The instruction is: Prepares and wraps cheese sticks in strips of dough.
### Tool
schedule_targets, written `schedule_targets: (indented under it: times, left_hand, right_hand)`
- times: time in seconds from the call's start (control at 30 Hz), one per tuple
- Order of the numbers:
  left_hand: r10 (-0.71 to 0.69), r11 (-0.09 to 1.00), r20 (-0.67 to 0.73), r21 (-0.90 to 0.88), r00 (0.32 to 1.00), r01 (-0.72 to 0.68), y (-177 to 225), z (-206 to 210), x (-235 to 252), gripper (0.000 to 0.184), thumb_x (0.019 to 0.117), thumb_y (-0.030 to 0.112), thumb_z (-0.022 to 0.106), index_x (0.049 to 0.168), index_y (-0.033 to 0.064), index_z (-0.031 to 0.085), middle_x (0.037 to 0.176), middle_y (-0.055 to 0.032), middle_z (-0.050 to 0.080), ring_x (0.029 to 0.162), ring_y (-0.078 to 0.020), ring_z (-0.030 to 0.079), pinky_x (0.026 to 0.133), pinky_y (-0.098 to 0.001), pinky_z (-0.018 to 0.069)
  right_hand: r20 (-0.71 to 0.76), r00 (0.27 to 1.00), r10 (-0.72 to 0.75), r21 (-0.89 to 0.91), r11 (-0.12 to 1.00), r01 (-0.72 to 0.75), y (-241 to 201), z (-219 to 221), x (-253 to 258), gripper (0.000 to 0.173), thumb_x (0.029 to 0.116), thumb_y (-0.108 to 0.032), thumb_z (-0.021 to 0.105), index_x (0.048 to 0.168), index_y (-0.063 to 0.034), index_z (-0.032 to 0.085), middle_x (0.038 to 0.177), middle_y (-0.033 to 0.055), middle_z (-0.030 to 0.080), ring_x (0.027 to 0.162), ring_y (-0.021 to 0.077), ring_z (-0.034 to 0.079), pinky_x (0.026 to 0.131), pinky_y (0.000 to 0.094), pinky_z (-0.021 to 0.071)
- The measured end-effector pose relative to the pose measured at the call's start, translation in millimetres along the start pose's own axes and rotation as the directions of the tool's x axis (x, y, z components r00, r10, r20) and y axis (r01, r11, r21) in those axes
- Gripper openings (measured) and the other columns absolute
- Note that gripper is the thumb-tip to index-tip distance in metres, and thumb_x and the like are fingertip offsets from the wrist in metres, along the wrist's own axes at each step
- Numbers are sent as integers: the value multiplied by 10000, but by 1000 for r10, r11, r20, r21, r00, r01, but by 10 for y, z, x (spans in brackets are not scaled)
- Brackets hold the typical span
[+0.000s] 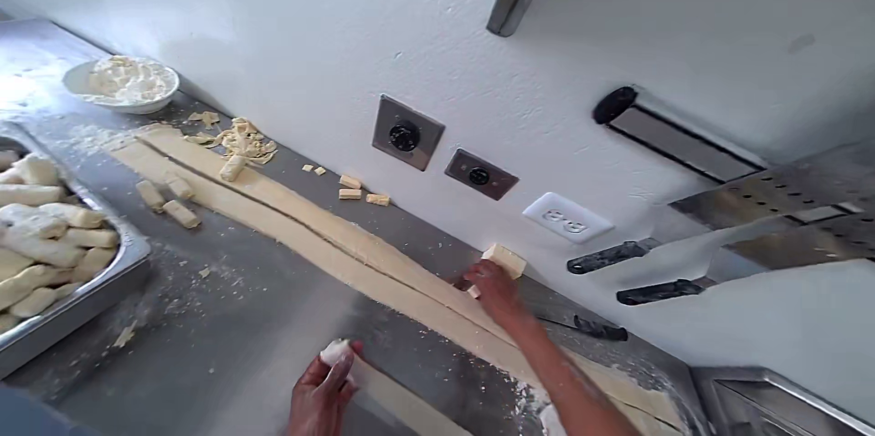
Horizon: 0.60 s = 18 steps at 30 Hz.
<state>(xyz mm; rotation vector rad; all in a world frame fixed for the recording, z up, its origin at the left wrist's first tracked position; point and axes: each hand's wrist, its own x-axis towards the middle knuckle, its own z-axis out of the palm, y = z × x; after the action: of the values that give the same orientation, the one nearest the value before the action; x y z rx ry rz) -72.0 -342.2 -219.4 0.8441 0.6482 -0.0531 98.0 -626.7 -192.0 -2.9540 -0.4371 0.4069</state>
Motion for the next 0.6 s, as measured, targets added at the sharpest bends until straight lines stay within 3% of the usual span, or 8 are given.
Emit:
schedule_targets:
  times: [0.07, 0.13, 0.2, 0.3, 0.4, 0.5, 0.6]
  left_hand:
    - [-7, 1000, -45, -30, 999, 6, 56, 32, 95, 183, 1026, -41, 484, 1203, -29, 530, 1020, -98, 750, 814, -145, 738, 698, -274, 610]
    - [-55, 997, -44, -52, 998, 53, 147, 7, 153, 304, 1023, -56, 487, 1325, -31, 464, 1119, -111, 724, 850, -146, 730, 725, -279, 603]
    - [-105, 992, -47, -72, 993, 101, 204, -23, 203, 369, 1013, -79, 479, 1377, -23, 467, 1191, -112, 698, 823, -141, 717, 691, -269, 595]
    - [-160, 984, -35, -79, 987, 157, 224, -94, 252, 331, 1030, -41, 464, 1354, -9, 520, 1174, -106, 696, 775, -138, 702, 654, -266, 585]
    - [-177, 981, -43, -92, 983, 173, 235, -128, 279, 207, 1084, 94, 443, 1233, 1, 552, 1015, -90, 722, 735, -129, 699, 649, -258, 587]
    - [-120, 990, -83, -82, 989, 113, 258, -132, 239, 160, 1082, 103, 463, 1145, -9, 558, 944, -94, 722, 790, -140, 711, 721, -270, 594]
    - [53, 998, -100, -42, 994, -57, 306, -147, 267, 137, 1042, 6, 511, 1127, -69, 587, 1013, -128, 744, 915, -160, 728, 835, -291, 589]
  right_hand:
    - [-23, 995, -101, -9, 995, 101, 177, 42, 39, 258, 930, 74, 582, 1104, 5, 760, 1207, 248, 693, 1225, 442, 607, 1086, 593, 434]
    - [-163, 973, -165, 33, 984, 173, 160, 88, 34, 214, 921, 102, 585, 1025, 44, 763, 1087, 265, 718, 1111, 459, 663, 1000, 600, 502]
    - [-252, 955, -156, 41, 984, 172, 89, 165, 0, 199, 917, 122, 591, 1031, 65, 744, 1065, 278, 708, 1083, 475, 665, 960, 591, 527]
    - [-188, 979, -80, 40, 995, 89, 87, 318, -102, 311, 875, 188, 571, 1105, 57, 734, 1204, 283, 666, 1199, 478, 611, 1026, 599, 487]
    - [-169, 982, -83, 18, 996, 87, 173, 329, -164, 350, 892, 185, 568, 1190, 58, 700, 1247, 280, 663, 1213, 482, 612, 1045, 602, 478]
    - [-335, 939, -72, 55, 994, 96, 242, 348, -200, 280, 917, 128, 606, 1176, 83, 702, 1152, 318, 683, 1104, 517, 656, 973, 652, 499]
    - [-477, 876, 71, 340, 934, 110, -97, 269, -284, 280, 947, 44, 617, 1216, 113, 648, 1172, 324, 648, 1059, 470, 659, 916, 610, 532]
